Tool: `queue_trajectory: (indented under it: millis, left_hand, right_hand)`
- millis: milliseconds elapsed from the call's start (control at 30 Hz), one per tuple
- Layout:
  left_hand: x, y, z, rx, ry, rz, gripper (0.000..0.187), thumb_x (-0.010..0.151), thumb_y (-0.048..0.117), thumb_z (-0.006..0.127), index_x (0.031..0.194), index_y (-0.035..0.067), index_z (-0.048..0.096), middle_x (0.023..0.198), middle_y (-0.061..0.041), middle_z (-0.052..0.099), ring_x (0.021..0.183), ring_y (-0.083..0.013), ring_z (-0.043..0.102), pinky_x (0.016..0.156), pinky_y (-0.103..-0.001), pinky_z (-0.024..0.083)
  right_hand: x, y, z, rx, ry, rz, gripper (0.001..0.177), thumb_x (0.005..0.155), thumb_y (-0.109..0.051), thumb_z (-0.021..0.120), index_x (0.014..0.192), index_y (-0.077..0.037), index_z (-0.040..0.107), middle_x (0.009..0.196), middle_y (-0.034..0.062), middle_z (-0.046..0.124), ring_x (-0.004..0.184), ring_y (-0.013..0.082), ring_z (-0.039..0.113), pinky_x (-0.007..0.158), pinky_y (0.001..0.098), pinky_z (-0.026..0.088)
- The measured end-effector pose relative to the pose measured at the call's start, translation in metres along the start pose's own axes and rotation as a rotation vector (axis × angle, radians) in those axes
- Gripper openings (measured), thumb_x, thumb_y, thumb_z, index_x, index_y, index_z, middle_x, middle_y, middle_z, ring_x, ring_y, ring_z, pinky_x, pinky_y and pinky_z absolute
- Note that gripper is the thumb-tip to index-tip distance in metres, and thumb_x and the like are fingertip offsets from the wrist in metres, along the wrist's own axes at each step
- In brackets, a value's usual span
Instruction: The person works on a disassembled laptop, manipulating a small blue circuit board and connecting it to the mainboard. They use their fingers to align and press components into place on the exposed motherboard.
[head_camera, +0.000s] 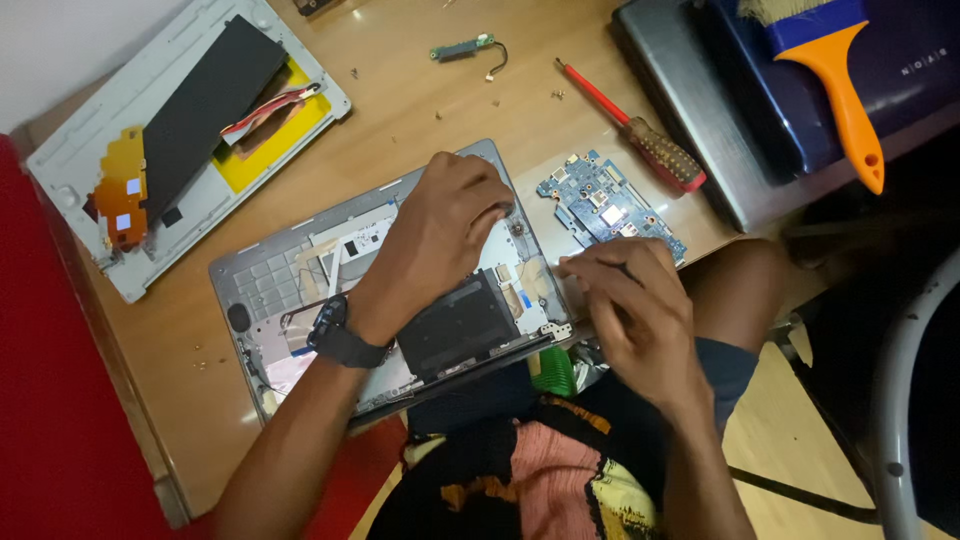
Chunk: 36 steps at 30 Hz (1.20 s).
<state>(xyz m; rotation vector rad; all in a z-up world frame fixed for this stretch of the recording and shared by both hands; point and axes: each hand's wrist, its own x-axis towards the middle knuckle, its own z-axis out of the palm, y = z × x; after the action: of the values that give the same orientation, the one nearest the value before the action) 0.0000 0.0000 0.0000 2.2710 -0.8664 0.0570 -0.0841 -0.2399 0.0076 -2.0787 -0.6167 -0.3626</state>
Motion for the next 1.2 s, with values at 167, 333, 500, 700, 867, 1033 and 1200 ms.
queue_trajectory:
  millis: [167, 333, 500, 700, 867, 1033, 1200]
  left_hand:
    - [-0.003, -0.008, 0.002, 0.004, 0.025, 0.010, 0.014, 0.104, 0.009, 0.064, 0.117, 0.004, 0.064, 0.114, -0.013, 0.063, 0.099, -0.0343, 0.052, 0.081, -0.045, 0.044]
    - [-0.002, -0.013, 0.005, -0.009, 0.021, -0.027, 0.013, 0.101, 0.012, 0.072, 0.112, 0.006, 0.069, 0.114, -0.012, 0.063, 0.103, -0.0357, 0.052, 0.083, -0.050, 0.048]
    - [-0.003, -0.010, 0.002, -0.037, 0.016, -0.035, 0.010, 0.104, 0.014, 0.066, 0.108, 0.006, 0.068, 0.109, -0.011, 0.060, 0.098, -0.0335, 0.049, 0.078, -0.048, 0.044]
    - [-0.004, -0.009, -0.001, 0.016, 0.032, 0.006, 0.015, 0.107, 0.015, 0.063, 0.119, 0.007, 0.061, 0.111, -0.013, 0.062, 0.096, -0.0344, 0.052, 0.080, -0.046, 0.044]
    - [-0.007, -0.016, 0.004, 0.021, 0.023, 0.011, 0.027, 0.106, 0.015, 0.064, 0.129, 0.002, 0.060, 0.117, -0.017, 0.062, 0.102, -0.0379, 0.054, 0.084, -0.051, 0.045]
    - [-0.004, -0.008, -0.001, 0.064, 0.013, 0.023, 0.030, 0.101, 0.006, 0.066, 0.130, 0.000, 0.059, 0.116, -0.018, 0.063, 0.104, -0.0378, 0.054, 0.087, -0.048, 0.045]
    - [-0.004, 0.002, -0.009, 0.100, 0.015, 0.013, 0.029, 0.106, 0.005, 0.061, 0.134, 0.000, 0.058, 0.117, -0.019, 0.062, 0.101, -0.0375, 0.053, 0.083, -0.048, 0.046]
  right_hand:
    - [-0.005, -0.007, 0.010, -0.004, 0.071, 0.015, 0.024, 0.101, 0.008, 0.050, 0.114, 0.003, 0.070, 0.105, 0.0156, 0.066, 0.099, 0.0315, 0.062, 0.091, 0.0414, 0.046]
    - [-0.010, -0.001, 0.019, -0.023, 0.128, 0.010, 0.024, 0.100, 0.010, 0.048, 0.109, 0.005, 0.070, 0.099, 0.0170, 0.067, 0.094, 0.0321, 0.064, 0.088, 0.0413, 0.048]
    - [-0.012, 0.002, 0.027, 0.009, 0.163, 0.027, 0.022, 0.101, 0.009, 0.051, 0.110, 0.005, 0.071, 0.095, 0.0151, 0.067, 0.091, 0.0303, 0.064, 0.087, 0.0403, 0.048]
    - [-0.013, 0.005, 0.029, 0.004, 0.248, -0.018, 0.022, 0.103, 0.008, 0.048, 0.107, 0.005, 0.069, 0.094, 0.0156, 0.067, 0.090, 0.0315, 0.066, 0.087, 0.0420, 0.049]
    - [-0.018, -0.002, 0.005, -0.186, 0.280, 0.092, 0.015, 0.102, 0.008, 0.058, 0.109, 0.005, 0.070, 0.101, 0.0178, 0.069, 0.095, 0.0309, 0.065, 0.090, 0.0405, 0.047]
    - [-0.024, 0.000, -0.019, -0.410, 0.230, 0.277, 0.021, 0.104, -0.002, 0.067, 0.125, 0.002, 0.069, 0.120, 0.0198, 0.061, 0.114, 0.0342, 0.058, 0.107, 0.0429, 0.044]
    - [-0.023, 0.003, -0.017, -0.439, 0.038, 0.432, 0.039, 0.100, -0.026, 0.070, 0.131, -0.003, 0.069, 0.125, 0.0195, 0.060, 0.117, 0.0330, 0.051, 0.097, 0.0421, 0.037]
